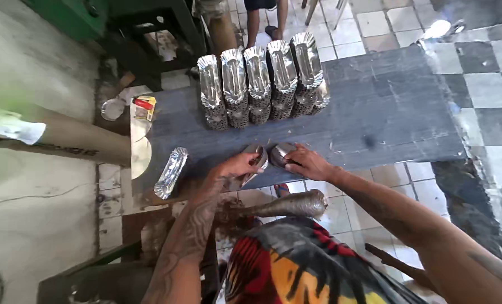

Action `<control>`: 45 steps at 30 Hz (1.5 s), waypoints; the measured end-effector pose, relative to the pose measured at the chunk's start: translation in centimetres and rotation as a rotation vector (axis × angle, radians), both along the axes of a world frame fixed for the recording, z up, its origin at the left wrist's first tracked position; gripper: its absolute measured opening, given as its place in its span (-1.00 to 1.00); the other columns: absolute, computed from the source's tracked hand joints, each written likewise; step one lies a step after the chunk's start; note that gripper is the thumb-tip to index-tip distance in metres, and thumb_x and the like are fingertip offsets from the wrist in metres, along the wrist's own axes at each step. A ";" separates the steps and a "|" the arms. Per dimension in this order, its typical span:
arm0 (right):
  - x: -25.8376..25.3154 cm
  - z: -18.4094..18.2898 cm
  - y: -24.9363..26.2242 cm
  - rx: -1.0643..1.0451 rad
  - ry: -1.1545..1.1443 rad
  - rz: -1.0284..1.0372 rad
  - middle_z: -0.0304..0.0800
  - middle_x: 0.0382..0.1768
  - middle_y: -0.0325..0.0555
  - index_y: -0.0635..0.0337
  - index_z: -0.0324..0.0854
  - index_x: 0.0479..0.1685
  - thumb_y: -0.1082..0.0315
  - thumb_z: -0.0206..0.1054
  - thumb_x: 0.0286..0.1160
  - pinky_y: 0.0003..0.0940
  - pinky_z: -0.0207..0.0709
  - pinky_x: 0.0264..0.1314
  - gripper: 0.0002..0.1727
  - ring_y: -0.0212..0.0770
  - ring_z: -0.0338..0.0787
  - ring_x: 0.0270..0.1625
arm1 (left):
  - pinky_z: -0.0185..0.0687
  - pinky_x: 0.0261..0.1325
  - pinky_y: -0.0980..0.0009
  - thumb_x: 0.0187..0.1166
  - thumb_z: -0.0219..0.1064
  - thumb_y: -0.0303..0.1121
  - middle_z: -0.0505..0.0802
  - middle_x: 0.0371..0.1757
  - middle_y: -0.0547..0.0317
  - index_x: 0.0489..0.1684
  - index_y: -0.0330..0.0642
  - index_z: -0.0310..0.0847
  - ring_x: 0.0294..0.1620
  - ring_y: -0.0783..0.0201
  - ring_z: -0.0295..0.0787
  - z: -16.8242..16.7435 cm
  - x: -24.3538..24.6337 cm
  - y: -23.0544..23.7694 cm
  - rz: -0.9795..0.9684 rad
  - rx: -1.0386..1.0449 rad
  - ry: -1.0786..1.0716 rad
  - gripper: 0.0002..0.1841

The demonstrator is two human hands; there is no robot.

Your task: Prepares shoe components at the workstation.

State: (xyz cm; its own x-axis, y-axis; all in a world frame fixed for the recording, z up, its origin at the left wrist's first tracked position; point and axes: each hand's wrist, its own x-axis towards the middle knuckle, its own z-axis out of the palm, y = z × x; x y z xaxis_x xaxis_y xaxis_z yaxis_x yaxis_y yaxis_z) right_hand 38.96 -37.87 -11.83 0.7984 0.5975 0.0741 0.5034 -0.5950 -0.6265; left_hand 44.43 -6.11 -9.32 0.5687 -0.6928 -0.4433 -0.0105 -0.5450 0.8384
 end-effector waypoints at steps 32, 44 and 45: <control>-11.8 3.3 13.3 0.410 0.871 0.054 0.81 0.18 0.06 0.43 0.62 0.28 0.51 0.19 0.61 -0.27 0.68 0.36 -0.67 -0.21 0.81 0.21 | 0.67 0.11 0.42 0.59 0.09 -0.52 0.79 -0.09 0.12 0.14 -0.33 0.58 -0.06 0.41 0.72 -3.5 -22.6 3.0 1.073 -0.494 0.365 -0.74; -17.7 5.5 10.7 -0.795 1.204 0.181 0.36 0.66 0.43 0.59 0.30 0.62 0.51 -0.01 0.82 -0.09 0.08 0.80 -0.53 0.24 0.35 0.74 | 0.40 0.42 -0.39 0.74 -0.23 0.20 0.78 0.34 -0.22 0.18 -0.24 0.76 0.47 -0.21 0.64 -16.1 -14.9 -8.0 0.254 0.354 0.348 -0.26; -18.8 2.0 7.8 -0.775 1.109 0.361 0.47 0.56 0.48 0.57 0.43 0.54 0.49 0.02 0.81 0.06 0.13 0.78 -0.56 0.35 0.41 0.68 | 0.40 0.41 -0.41 0.76 -0.25 0.20 0.77 0.34 -0.26 0.19 -0.27 0.75 0.47 -0.24 0.63 -14.6 -14.5 -6.7 0.255 0.346 0.328 -0.24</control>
State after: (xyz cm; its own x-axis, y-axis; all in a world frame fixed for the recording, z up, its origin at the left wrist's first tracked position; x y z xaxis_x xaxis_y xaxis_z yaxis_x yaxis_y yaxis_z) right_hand 20.18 -30.05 -9.79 0.0185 0.3782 -0.9256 0.1666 -0.9139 -0.3701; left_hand 29.96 -12.84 -23.96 0.4927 -0.3331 -0.8039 0.3906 -0.7409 0.5464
